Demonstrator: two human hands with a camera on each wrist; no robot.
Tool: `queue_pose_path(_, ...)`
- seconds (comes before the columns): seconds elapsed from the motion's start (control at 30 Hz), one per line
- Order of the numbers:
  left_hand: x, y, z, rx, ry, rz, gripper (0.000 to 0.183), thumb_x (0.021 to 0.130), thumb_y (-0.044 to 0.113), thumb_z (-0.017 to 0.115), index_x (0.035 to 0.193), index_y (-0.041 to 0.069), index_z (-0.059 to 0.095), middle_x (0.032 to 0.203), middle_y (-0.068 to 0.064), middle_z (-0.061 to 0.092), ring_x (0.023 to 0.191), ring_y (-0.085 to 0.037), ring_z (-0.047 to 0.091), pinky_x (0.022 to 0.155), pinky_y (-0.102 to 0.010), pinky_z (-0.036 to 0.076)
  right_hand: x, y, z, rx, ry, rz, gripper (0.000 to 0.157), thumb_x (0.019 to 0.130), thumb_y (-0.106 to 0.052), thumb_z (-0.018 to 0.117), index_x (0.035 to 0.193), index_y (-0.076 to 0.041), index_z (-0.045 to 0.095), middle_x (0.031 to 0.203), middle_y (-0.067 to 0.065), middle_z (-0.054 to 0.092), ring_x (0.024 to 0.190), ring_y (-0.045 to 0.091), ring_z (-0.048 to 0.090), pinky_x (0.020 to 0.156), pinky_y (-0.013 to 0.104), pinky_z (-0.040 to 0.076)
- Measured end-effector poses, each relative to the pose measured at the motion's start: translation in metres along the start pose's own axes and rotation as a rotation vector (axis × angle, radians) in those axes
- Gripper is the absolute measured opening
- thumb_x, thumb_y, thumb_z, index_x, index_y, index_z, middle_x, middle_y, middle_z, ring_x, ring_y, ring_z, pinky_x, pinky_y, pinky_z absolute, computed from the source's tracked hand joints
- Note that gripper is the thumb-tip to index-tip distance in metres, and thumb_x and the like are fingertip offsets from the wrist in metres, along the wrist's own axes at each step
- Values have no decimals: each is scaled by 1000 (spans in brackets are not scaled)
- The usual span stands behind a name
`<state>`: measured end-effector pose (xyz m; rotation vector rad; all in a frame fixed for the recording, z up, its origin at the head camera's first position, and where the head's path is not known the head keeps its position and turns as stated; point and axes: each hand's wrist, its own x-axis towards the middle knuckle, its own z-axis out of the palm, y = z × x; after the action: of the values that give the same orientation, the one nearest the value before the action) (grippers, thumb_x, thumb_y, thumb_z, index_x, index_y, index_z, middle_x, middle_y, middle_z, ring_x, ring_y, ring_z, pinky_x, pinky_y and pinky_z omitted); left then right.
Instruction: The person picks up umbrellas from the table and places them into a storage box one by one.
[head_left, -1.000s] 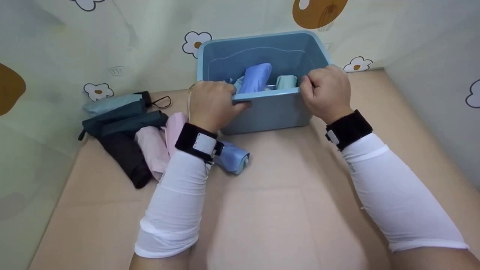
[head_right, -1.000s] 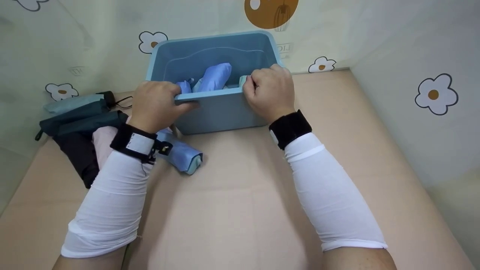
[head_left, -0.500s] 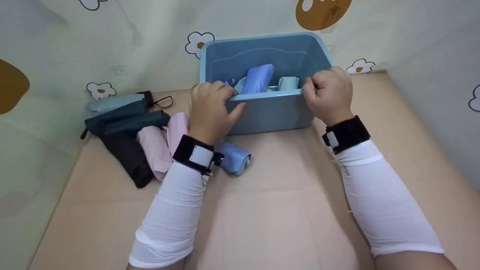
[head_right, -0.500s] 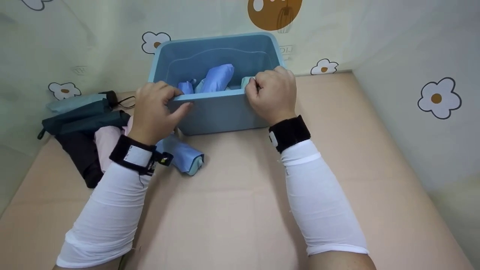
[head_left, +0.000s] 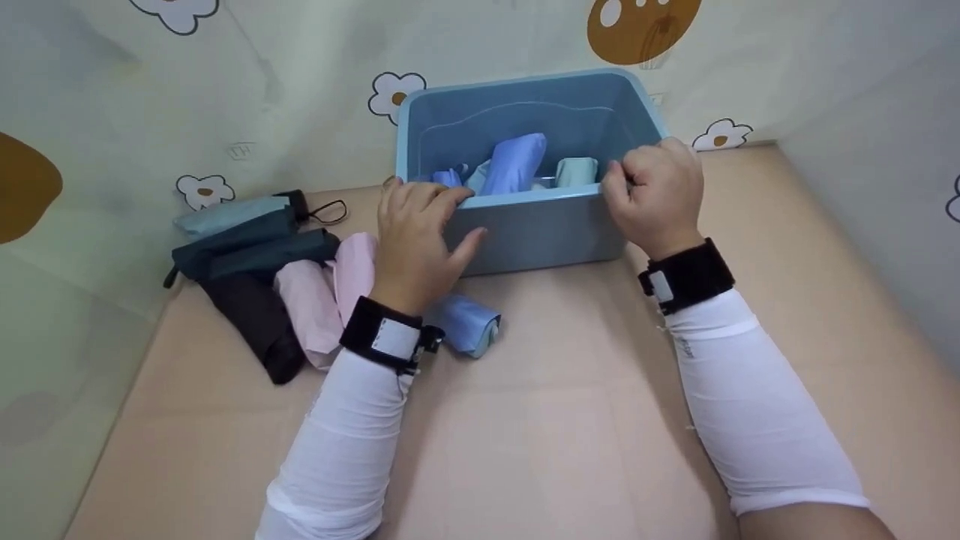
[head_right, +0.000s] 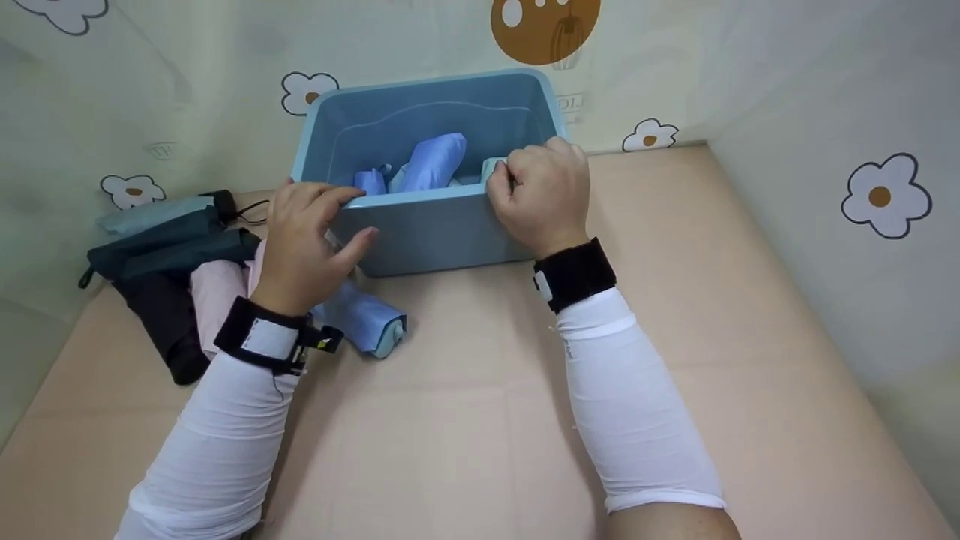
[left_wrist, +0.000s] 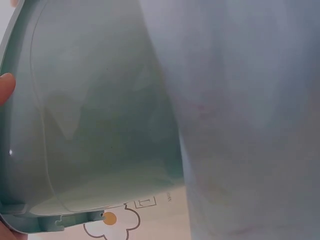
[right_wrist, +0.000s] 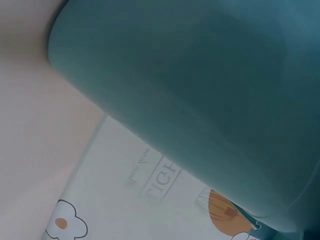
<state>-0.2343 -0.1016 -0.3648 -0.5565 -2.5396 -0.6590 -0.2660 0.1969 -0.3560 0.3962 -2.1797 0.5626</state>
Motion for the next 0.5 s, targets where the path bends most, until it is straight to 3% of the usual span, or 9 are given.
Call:
queue_pose_path(0.3, -5, 2, -2, 4, -1, 2, 51, 96, 40, 74, 141, 16, 66, 131, -8, 65, 134, -30, 50, 130, -56, 14, -1, 1, 0, 4, 0, -5, 46, 93, -19, 55, 51, -4, 44, 50, 12, 41, 59, 35, 41, 64, 44, 30)
queue_pose_path(0.43, -12, 15, -15, -15, 12, 6, 54, 96, 40, 74, 143, 15, 63, 136, -10, 62, 137, -31, 49, 129, -59, 14, 0, 1, -1, 2, -10, -8, 47, 94, -20, 54, 51, -4, 43, 51, 12, 41, 59, 35, 40, 63, 44, 30)
queue_pose_path(0.5, -16, 25, -25, -35, 29, 29, 53, 96, 39, 74, 142, 15, 64, 136, -11, 62, 134, -32, 51, 125, -59, 21, 0, 2, -2, 1, -14, -6, 47, 94, -20, 54, 51, -4, 44, 51, 12, 41, 59, 36, 40, 64, 44, 30)
